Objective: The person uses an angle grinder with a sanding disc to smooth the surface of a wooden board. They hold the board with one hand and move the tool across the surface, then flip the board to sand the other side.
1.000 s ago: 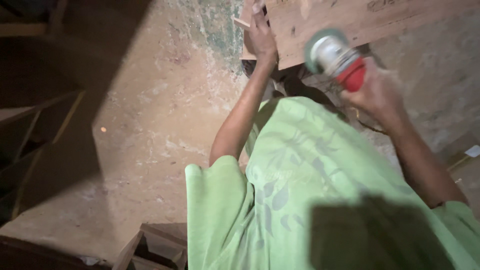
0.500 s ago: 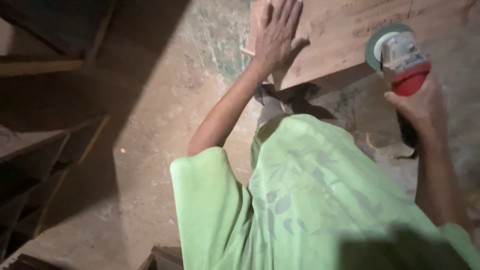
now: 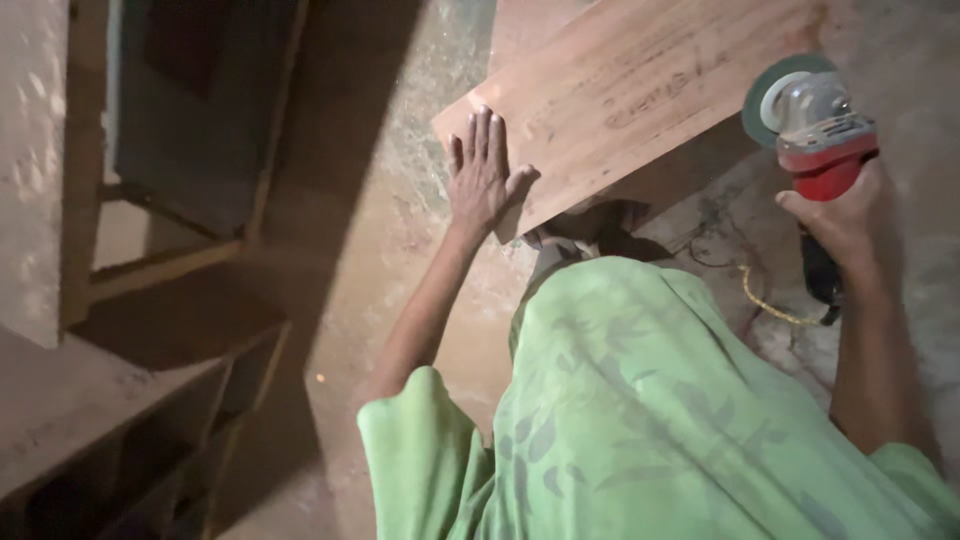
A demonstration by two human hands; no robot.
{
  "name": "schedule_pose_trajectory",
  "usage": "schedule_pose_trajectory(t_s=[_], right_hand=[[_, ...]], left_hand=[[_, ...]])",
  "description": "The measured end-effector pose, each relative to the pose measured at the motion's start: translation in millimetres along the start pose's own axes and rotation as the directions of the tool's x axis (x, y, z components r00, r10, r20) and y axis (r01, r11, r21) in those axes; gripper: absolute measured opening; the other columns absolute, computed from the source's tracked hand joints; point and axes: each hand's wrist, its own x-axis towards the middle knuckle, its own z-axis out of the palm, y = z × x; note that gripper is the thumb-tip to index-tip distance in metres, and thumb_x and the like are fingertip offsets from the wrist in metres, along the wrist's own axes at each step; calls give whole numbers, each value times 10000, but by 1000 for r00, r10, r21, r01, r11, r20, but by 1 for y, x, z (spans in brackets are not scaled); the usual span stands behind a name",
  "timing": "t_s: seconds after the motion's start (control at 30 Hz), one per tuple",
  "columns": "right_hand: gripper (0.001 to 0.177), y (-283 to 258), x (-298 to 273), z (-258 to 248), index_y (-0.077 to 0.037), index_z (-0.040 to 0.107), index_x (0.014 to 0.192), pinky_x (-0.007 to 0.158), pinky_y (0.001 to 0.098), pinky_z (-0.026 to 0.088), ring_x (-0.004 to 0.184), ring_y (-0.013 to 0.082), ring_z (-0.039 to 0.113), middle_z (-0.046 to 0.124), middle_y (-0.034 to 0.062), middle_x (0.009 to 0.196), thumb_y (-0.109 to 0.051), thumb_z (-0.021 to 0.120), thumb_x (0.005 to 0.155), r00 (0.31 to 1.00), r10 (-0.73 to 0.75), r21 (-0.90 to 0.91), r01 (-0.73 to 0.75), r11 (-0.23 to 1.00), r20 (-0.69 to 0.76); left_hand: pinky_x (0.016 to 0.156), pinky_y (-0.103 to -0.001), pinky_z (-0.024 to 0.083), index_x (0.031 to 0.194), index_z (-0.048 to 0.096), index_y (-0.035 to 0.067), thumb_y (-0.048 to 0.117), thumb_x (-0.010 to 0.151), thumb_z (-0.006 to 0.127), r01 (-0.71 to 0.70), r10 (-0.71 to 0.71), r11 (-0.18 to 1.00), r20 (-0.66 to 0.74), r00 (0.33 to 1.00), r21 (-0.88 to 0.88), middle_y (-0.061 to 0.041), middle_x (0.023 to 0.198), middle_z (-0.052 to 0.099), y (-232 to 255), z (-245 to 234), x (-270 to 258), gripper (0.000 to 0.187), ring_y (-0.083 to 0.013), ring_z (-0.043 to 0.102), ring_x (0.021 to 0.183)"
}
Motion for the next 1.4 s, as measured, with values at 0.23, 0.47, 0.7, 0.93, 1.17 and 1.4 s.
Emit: schedule_pose_trajectory(t_s=[0.23,0.47,0.7,0.93,1.17,1.4], right_hand=[[642,39,9,-24,41,593,1228,886,465,553,1071,368,722,716,214,1154,-279,899,763,997,80,143,-76,987,-18],[733,99,39,-13,50,559,1342,993,447,542,1208,364,670,677,240,1328,-248,944,793,974,-226,11,226,974,8],[785,48,94,33,23,524,1351,957,456,551,1132,379,673,668,246,1268,-275,940,756,863,-480,21,483,875,159],[744,-100,115,93,-37,600,1267,721,507,565,867,414,709,713,219,942,-499,884,759,686,-547,-268,709,653,480],[671,-181,99,122,-92,630,1238,750,508,565,890,398,724,733,198,934,-429,882,715,528,-533,-285,834,473,661],[764,-213,149,148,-98,655,1296,696,541,559,857,446,711,726,246,940,-447,934,676,592,-515,-354,797,490,620]], left_hand=[[1274,-566,66,1606,273,6,710,961,505,-136,136,991,21,990,-15,-181,1702,214,85,14,49,983,-330,146,1595],[1304,-540,65,1633,261,27,646,1010,497,-70,70,997,-5,998,-27,-166,1723,199,77,-9,27,910,-311,135,1618],[1285,-525,90,1609,265,63,596,975,537,334,-331,942,-185,925,-12,-150,1700,199,-10,17,3,871,-311,163,1586],[1148,-447,414,1393,595,-2,336,1080,409,277,-659,581,-243,711,-766,-251,1397,622,-7,70,-25,497,-400,570,1314],[1038,-431,485,1271,626,-59,348,1145,340,125,-710,355,-180,681,-926,-277,1175,690,10,55,-33,513,-376,645,1117],[1081,-420,442,1313,630,-35,373,1136,324,132,-727,384,-211,654,-914,-257,1274,677,7,53,-30,540,-371,614,1210]])
